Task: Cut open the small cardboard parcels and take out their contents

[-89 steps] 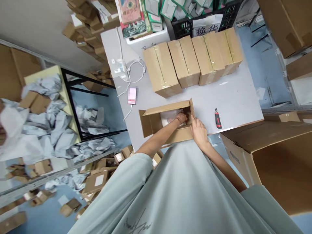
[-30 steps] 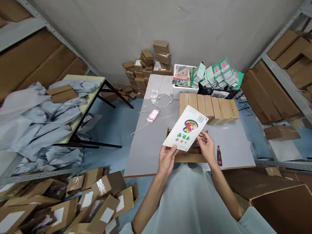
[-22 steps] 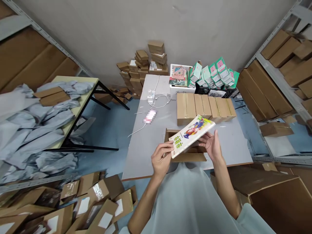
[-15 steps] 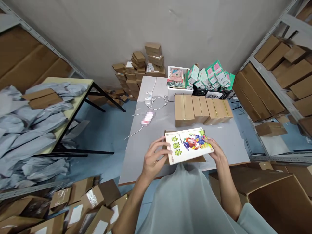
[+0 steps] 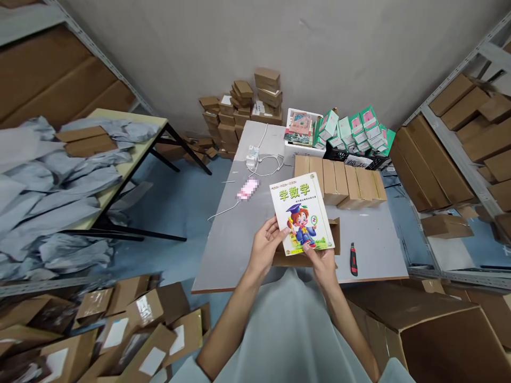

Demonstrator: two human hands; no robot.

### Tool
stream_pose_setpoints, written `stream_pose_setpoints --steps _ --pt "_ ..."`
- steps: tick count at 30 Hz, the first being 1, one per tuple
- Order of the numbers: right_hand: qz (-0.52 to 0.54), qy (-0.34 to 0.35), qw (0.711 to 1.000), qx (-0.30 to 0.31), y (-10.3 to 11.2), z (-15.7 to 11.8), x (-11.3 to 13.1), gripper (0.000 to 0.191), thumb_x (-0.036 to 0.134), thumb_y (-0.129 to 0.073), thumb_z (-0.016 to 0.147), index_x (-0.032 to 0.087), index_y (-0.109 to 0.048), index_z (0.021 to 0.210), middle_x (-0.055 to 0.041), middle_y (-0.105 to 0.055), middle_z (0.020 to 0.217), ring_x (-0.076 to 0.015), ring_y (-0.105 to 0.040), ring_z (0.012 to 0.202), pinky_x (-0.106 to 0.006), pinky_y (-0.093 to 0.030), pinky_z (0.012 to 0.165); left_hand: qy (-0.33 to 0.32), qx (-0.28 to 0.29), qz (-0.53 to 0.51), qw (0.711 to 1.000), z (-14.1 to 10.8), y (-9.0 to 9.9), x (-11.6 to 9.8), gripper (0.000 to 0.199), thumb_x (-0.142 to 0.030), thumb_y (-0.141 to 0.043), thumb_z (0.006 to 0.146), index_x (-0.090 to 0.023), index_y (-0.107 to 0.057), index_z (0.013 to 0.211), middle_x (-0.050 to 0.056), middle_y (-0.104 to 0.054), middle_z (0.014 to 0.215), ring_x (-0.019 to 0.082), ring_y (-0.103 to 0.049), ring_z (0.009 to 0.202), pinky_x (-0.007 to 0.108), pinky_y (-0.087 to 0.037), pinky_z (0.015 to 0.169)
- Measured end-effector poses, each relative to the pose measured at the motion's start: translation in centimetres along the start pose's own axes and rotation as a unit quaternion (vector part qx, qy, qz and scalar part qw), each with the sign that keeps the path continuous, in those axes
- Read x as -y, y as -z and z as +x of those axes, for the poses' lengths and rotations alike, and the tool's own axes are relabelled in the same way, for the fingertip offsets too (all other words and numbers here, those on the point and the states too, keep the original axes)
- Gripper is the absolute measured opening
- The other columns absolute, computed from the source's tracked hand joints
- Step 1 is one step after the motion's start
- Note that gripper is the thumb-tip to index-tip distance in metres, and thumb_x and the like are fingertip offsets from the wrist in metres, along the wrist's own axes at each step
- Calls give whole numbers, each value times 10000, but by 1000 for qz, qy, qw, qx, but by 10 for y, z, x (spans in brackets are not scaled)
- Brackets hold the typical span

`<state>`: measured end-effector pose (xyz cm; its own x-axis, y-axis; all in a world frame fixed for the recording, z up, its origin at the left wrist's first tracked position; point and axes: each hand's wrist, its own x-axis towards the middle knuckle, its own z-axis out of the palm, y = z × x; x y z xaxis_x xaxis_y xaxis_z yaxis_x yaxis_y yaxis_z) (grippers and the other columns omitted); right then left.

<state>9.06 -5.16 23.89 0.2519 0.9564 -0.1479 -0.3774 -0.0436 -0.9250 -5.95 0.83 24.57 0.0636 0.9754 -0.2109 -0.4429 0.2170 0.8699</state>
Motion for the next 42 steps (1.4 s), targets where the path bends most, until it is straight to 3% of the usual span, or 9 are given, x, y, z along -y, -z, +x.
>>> stream_pose_setpoints --steps 6,10,13,18,23,29,35,39,42 --pt "-268 222 921 -172 23 4 8 713 512 -808 1008 212 -571 1609 -225 -559 1716 -356 -555 1605 -616 -493 1313 -80 -54 17 995 1 -8 -9 641 -534 -1055 729 -186 -685 1121 126 -840 1224 241 -854 955 338 -715 836" --pt "-491 299 819 1 21 -2 5 734 478 -780 1035 274 -543 1699 -177 -559 1739 -367 -530 1624 -627 -499 1310 -134 -98 32 986 -6 -33 0 617 -540 -1033 753 -204 -635 1084 91 -847 1089 217 -850 895 287 -701 754" --pt "-554 300 776 12 19 -3 -4 702 393 -669 1091 279 -484 1759 -159 -501 1794 -361 -537 1630 -580 -554 1272 -137 -81 62 985 -16 -51 7 556 -495 -1010 799 -206 -652 1110 86 -844 1067 215 -847 900 270 -693 728" --pt "-402 197 894 -8 28 7 5 501 406 -490 1155 269 -688 1595 -117 -758 1536 -304 -800 1308 -438 -717 1041 -178 -18 133 975 -18 -52 11 434 -536 -869 948 -211 -758 1212 116 -808 1221 242 -817 1150 347 -698 976" --pt "-145 41 988 -20 36 11 24 584 703 -682 1036 195 -802 1297 -115 -835 1167 -243 -828 830 -339 -734 587 -140 -127 175 966 -5 -21 11 731 -658 -935 826 -196 -750 1362 178 -744 1472 334 -715 1396 478 -598 1206" --pt "-34 -18 999 -14 47 9 20 570 704 -818 942 220 -774 1240 -50 -803 983 -170 -752 689 -286 -704 528 3 1 113 994 -19 -18 9 640 -718 -926 818 -140 -857 1084 137 -869 1065 304 -822 968 421 -686 935" --pt "-88 -26 996 -4 58 20 19 655 711 -744 990 199 -734 1398 -135 -831 1237 -301 -839 1031 -458 -775 813 -49 -30 119 991 -26 -32 16 557 -686 -909 854 -154 -890 1019 91 -840 1008 233 -774 905 306 -644 808" --pt "-276 127 949 -80 62 20 21 739 654 -711 1028 189 -629 1597 -208 -612 1683 -384 -607 1555 -623 -560 1263 -122 -56 178 975 -27 -38 18 474 -643 -845 940 -179 -898 1020 80 -817 1004 217 -754 903 288 -630 785" --pt "-370 186 909 -41 57 11 24 673 582 -659 1092 220 -600 1657 -173 -574 1736 -340 -554 1612 -594 -490 1330 -204 -85 263 939 -30 -44 18 357 -544 -780 1024 -211 -909 1024 66 -804 958 194 -741 848 276 -604 760"
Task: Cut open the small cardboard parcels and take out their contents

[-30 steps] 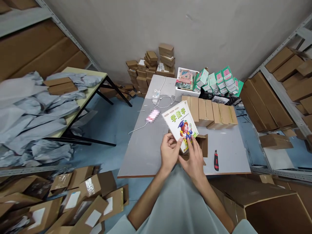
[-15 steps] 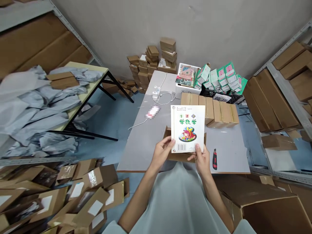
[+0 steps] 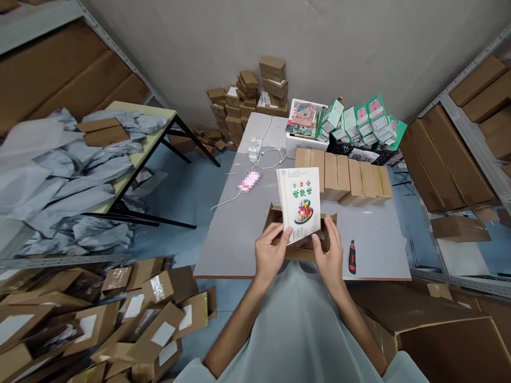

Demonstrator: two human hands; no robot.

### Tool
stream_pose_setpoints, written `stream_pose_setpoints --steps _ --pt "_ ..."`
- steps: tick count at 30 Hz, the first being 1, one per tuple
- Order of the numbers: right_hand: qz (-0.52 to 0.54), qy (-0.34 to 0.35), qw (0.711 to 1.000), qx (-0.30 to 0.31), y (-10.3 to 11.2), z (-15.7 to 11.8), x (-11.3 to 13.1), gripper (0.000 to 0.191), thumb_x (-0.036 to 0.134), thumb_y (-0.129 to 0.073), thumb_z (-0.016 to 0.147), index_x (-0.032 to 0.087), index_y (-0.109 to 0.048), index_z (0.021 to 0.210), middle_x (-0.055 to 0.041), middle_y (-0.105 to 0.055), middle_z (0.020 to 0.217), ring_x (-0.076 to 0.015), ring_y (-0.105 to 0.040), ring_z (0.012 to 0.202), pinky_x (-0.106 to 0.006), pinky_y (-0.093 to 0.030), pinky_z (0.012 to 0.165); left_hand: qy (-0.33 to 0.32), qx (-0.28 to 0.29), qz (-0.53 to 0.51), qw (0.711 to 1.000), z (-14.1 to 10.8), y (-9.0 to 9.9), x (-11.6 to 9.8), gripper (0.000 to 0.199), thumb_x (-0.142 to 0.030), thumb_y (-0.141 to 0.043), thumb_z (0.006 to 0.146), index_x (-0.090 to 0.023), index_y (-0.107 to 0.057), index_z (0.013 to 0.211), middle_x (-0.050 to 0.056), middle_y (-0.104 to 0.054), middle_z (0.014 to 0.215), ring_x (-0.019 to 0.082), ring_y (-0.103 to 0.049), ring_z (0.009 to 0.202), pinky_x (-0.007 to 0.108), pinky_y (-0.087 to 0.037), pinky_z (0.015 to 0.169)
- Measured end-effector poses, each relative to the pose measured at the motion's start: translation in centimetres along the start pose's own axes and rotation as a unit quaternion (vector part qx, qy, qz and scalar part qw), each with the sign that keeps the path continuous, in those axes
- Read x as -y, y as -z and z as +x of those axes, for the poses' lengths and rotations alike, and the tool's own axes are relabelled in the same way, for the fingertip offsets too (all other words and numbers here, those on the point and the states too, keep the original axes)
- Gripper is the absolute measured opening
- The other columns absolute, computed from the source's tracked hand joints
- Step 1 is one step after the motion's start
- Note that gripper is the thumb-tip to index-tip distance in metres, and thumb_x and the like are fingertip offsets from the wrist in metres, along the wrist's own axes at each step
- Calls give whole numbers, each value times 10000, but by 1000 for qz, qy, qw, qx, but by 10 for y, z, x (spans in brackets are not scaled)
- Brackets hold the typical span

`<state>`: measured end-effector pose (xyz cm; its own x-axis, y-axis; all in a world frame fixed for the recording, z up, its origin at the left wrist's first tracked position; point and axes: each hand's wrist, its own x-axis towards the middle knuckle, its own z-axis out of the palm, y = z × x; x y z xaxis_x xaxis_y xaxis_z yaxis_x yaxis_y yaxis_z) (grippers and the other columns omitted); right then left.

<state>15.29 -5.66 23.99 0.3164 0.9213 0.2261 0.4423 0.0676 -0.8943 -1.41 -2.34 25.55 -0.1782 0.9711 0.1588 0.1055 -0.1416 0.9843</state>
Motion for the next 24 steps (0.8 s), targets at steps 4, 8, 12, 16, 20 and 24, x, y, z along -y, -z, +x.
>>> stream_pose_setpoints --steps 4,8,12,16,20,24 --pt "55 8 994 92 -9 -12 19 736 561 -717 1067 243 -561 1711 -154 -641 1678 -309 -733 1409 -432 -686 1093 -98 28 68 992 -10 -7 -2 257 -418 -715 1086 -271 -915 1155 68 -825 994 197 -767 862 299 -624 801" --pt "76 -32 995 63 -17 -16 28 751 592 -831 969 211 -684 1600 -146 -813 1409 -322 -821 1186 -436 -705 1014 -157 71 101 980 -22 -12 0 265 -339 -687 1098 -315 -884 1274 71 -843 1072 212 -800 915 314 -643 778" --pt "171 -94 978 72 -16 -8 30 539 630 -740 1034 199 -819 1348 -109 -865 1226 -297 -827 1086 -419 -695 990 -187 95 145 967 -26 -13 -3 294 -244 -712 1048 -321 -877 1278 66 -837 1108 219 -809 950 323 -666 837" --pt "249 -132 955 89 -5 3 26 563 709 -710 1023 205 -839 1236 -107 -875 1158 -307 -832 1027 -420 -711 902 -136 173 136 966 -22 4 -8 407 -285 -779 989 -297 -828 1394 84 -804 1220 240 -807 1042 330 -690 859" --pt "274 -168 939 125 12 4 14 614 737 -732 1001 224 -813 1329 -121 -872 1194 -337 -836 1092 -440 -718 903 -67 86 134 985 -12 44 -3 488 -426 -844 968 -269 -809 1429 115 -778 1319 235 -776 1026 330 -674 837" --pt "292 -196 925 148 20 0 1 664 777 -728 987 234 -804 1362 -125 -877 1192 -348 -839 1123 -465 -718 933 52 112 21 992 -1 70 5 460 -551 -860 944 -230 -874 1274 124 -815 1222 226 -768 928 330 -676 792"
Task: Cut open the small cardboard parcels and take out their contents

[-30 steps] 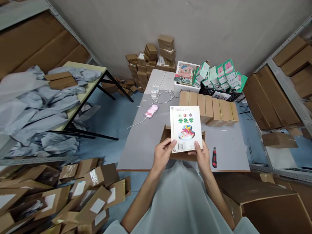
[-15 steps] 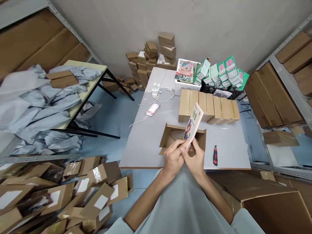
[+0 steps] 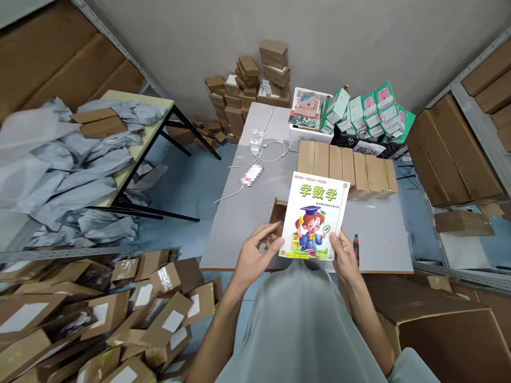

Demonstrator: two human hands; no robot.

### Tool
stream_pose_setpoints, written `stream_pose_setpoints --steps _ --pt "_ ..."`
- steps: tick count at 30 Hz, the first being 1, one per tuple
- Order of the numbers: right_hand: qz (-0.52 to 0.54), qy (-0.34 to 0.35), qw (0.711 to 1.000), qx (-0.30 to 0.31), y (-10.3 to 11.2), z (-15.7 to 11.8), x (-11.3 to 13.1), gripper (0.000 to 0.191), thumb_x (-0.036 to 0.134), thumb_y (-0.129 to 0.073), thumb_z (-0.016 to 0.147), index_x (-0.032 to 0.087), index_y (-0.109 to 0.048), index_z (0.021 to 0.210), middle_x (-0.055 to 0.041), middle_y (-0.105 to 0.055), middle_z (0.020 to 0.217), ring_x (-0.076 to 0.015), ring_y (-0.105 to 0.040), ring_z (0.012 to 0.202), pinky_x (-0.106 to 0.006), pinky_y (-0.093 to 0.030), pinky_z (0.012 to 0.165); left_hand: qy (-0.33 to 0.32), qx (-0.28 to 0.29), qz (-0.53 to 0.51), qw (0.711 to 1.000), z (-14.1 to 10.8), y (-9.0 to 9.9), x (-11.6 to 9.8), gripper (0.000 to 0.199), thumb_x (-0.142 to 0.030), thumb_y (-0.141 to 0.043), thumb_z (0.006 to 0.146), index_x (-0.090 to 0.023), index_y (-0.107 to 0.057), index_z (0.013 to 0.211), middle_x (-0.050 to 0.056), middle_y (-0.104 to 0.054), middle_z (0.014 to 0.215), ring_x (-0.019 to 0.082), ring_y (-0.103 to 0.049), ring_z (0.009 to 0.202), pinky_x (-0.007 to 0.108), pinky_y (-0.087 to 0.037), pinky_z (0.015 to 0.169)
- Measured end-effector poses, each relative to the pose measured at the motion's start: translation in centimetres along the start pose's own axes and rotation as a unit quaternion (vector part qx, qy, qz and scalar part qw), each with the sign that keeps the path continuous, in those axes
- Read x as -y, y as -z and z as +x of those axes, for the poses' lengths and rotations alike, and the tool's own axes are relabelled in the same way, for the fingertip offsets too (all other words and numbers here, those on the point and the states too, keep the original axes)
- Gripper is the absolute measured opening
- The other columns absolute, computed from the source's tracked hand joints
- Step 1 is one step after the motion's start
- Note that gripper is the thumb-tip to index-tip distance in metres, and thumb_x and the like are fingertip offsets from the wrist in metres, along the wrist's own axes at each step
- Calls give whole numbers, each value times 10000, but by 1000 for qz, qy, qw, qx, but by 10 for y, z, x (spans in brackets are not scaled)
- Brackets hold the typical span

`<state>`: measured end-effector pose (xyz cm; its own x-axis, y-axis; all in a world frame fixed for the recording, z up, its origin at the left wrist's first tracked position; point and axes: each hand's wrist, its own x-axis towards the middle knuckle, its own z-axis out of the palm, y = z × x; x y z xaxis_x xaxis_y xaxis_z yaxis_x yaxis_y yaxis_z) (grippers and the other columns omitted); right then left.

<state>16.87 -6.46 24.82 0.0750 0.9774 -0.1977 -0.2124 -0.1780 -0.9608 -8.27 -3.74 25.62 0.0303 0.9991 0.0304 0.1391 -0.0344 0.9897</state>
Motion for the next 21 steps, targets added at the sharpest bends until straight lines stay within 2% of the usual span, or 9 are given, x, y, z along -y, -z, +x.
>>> stream_pose_setpoints --steps 3,7,10,12,14,16,17,19,21 --pt "3 -18 1000 19 1 1 -3 658 771 -741 982 238 -805 1362 -124 -878 1202 -347 -843 1120 -474 -718 939 93 102 -135 981 1 -4 3 471 -619 -907 891 -198 -914 1103 128 -848 1091 275 -804 923 396 -711 838" --pt "-6 -30 999 18 -1 5 -2 687 793 -767 948 233 -817 1342 -115 -887 1151 -348 -853 1075 -473 -726 909 149 89 -203 964 -3 -20 6 503 -640 -944 840 -178 -918 1038 109 -854 978 275 -799 826 440 -719 835" --pt "-7 -34 999 1 -2 11 -1 703 787 -773 944 218 -813 1355 -122 -889 1154 -360 -853 1089 -489 -728 911 129 64 -190 971 -5 -26 8 484 -634 -939 847 -172 -912 987 111 -848 1033 259 -794 869 399 -713 840" --pt "-34 -22 999 -22 -3 15 -3 720 760 -769 960 206 -785 1420 -145 -877 1232 -377 -833 1185 -522 -718 964 109 43 -170 979 -6 -29 8 458 -627 -914 880 -177 -911 968 103 -831 1028 245 -790 897 366 -709 843" --pt "-107 39 990 -87 -6 18 -5 743 719 -788 959 199 -751 1488 -177 -819 1409 -385 -762 1356 -568 -670 1093 84 19 -149 985 -5 -31 7 436 -618 -891 905 -184 -910 948 94 -811 1004 236 -784 904 338 -704 827" --pt "-207 124 959 -152 -12 18 -7 672 650 -779 989 213 -754 1499 -180 -720 1582 -366 -661 1504 -603 -570 1239 54 -11 -117 992 -5 -33 6 402 -593 -868 933 -193 -909 931 90 -803 992 228 -775 901 307 -692 786" --pt "-247 157 943 -160 -16 16 -7 599 609 -752 1022 227 -769 1483 -169 -692 1621 -349 -635 1534 -605 -529 1283 38 -27 -96 994 -4 -35 5 380 -575 -851 952 -200 -909 932 88 -805 991 222 -771 892 294 -682 765" --pt "-282 187 933 -121 -27 11 -8 487 537 -687 1082 255 -789 1466 -142 -701 1617 -317 -647 1526 -581 -513 1305 5 -53 -48 997 -5 -38 4 327 -523 -807 1000 -215 -913 966 83 -812 995 212 -770 876 283 -666 758" --pt "-272 185 942 -67 -40 5 -9 503 516 -701 1079 263 -766 1509 -129 -726 1589 -309 -688 1483 -540 -549 1280 -38 -64 5 997 -9 -43 6 262 -445 -764 1039 -233 -917 1012 76 -820 1002 206 -781 879 287 -662 798"
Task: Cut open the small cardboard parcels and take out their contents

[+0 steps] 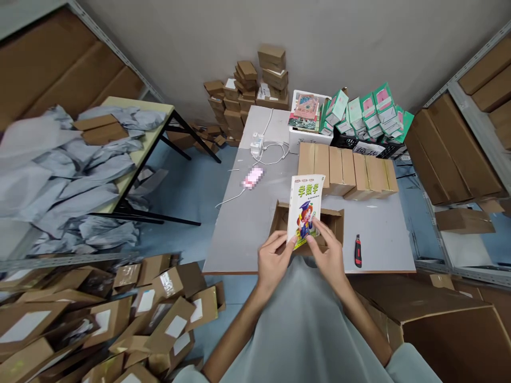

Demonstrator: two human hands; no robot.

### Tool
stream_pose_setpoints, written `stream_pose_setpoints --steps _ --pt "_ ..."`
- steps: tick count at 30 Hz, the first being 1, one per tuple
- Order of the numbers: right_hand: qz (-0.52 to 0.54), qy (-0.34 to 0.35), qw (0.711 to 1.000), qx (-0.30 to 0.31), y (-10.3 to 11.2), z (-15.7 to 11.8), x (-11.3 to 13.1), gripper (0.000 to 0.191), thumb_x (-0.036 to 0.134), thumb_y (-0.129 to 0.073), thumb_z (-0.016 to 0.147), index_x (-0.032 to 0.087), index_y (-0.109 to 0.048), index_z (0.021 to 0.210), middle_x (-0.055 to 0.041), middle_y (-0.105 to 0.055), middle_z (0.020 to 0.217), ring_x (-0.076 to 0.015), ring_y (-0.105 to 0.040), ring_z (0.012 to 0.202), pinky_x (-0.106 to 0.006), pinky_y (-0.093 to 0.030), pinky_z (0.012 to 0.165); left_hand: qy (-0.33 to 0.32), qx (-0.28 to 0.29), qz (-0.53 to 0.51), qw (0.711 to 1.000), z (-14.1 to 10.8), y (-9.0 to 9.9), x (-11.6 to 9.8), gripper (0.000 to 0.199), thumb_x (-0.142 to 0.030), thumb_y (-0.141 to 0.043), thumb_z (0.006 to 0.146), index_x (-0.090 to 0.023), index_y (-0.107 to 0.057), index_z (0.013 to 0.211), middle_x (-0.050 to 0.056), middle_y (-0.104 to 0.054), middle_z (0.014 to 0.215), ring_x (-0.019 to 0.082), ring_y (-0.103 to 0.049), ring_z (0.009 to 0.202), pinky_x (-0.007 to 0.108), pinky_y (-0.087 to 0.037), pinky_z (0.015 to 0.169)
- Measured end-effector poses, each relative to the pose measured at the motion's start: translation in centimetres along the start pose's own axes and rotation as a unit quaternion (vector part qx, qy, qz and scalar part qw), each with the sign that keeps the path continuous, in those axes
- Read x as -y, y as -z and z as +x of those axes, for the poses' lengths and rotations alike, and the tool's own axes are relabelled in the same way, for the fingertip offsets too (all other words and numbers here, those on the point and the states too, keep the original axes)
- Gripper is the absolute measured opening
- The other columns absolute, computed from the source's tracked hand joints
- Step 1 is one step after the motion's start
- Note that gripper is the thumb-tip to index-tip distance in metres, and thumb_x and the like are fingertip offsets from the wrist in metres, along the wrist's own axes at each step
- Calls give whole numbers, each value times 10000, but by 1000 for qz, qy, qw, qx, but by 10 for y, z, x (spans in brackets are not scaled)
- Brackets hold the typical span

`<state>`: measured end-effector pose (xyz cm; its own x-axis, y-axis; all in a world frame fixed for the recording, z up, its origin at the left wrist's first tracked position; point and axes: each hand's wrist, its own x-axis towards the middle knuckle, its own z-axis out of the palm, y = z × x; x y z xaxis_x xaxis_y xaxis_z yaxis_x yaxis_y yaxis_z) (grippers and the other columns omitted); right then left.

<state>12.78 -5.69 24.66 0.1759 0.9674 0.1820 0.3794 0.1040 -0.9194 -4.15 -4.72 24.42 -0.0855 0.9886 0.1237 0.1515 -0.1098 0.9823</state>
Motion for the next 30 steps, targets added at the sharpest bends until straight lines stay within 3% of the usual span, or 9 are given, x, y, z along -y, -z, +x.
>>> stream_pose_setpoints --steps 3,7,9,11,16,18,21,25,30 --pt "28 -28 999 25 -16 -6 12 639 550 -826 981 246 -743 1536 -125 -783 1502 -327 -769 1341 -495 -622 1184 -78 10 50 996 -11 -9 5 193 -331 -747 1043 -260 -912 1113 77 -832 1068 215 -814 935 306 -677 858" --pt "93 -81 992 0 -25 0 18 430 571 -763 1023 220 -853 1255 -80 -881 1153 -296 -820 1069 -420 -677 986 -149 72 62 984 -24 -20 9 402 -188 -711 1017 -283 -825 1390 100 -818 1293 247 -831 1134 341 -696 972" --pt "135 -92 987 -11 -23 7 19 411 584 -729 1043 208 -872 1133 -77 -880 1071 -300 -819 1038 -415 -676 952 -172 102 62 978 -25 -19 7 441 -160 -685 1027 -281 -797 1436 102 -812 1322 252 -819 1196 365 -684 1045" --pt "163 -102 981 -16 -19 13 18 432 610 -765 1011 202 -877 1099 -83 -882 1056 -310 -823 1024 -428 -681 937 -179 89 61 978 -22 -9 6 396 -181 -696 1047 -276 -804 1416 100 -817 1296 250 -815 1193 383 -674 1078" --pt "230 -145 961 -46 -17 10 19 513 630 -864 935 192 -858 1204 -124 -879 1222 -328 -830 1097 -475 -684 1000 -70 -52 72 994 -2 42 15 369 -357 -819 1009 -258 -821 1364 117 -792 1288 251 -793 1123 375 -683 957" --pt "274 -173 945 -51 -23 5 17 545 638 -894 907 198 -845 1225 -132 -874 1257 -337 -834 1124 -492 -688 1009 1 -20 17 1000 5 61 23 465 -468 -865 958 -224 -824 1352 136 -785 1308 255 -788 1086 366 -684 901" --pt "312 -207 926 -52 -35 -4 12 568 657 -929 859 200 -840 1184 -140 -883 1222 -355 -846 1102 -517 -703 983 105 84 -116 984 9 75 33 499 -578 -861 942 -176 -856 1237 142 -806 1270 251 -799 1053 371 -683 939" --pt "306 -222 923 -72 -43 -16 4 574 644 -953 835 197 -844 1177 -135 -888 1208 -369 -840 1156 -536 -691 1038 166 111 -183 963 4 71 41 465 -604 -874 928 -161 -875 1069 118 -833 1195 255 -798 1069 363 -663 991" --pt "304 -239 916 -108 -38 -30 2 550 635 -948 843 213 -844 1178 -121 -886 1227 -377 -799 1282 -532 -677 1088 196 137 -204 949 1 59 42 485 -611 -904 894 -158 -880 1065 109 -836 1183 256 -793 1022 345 -654 925"
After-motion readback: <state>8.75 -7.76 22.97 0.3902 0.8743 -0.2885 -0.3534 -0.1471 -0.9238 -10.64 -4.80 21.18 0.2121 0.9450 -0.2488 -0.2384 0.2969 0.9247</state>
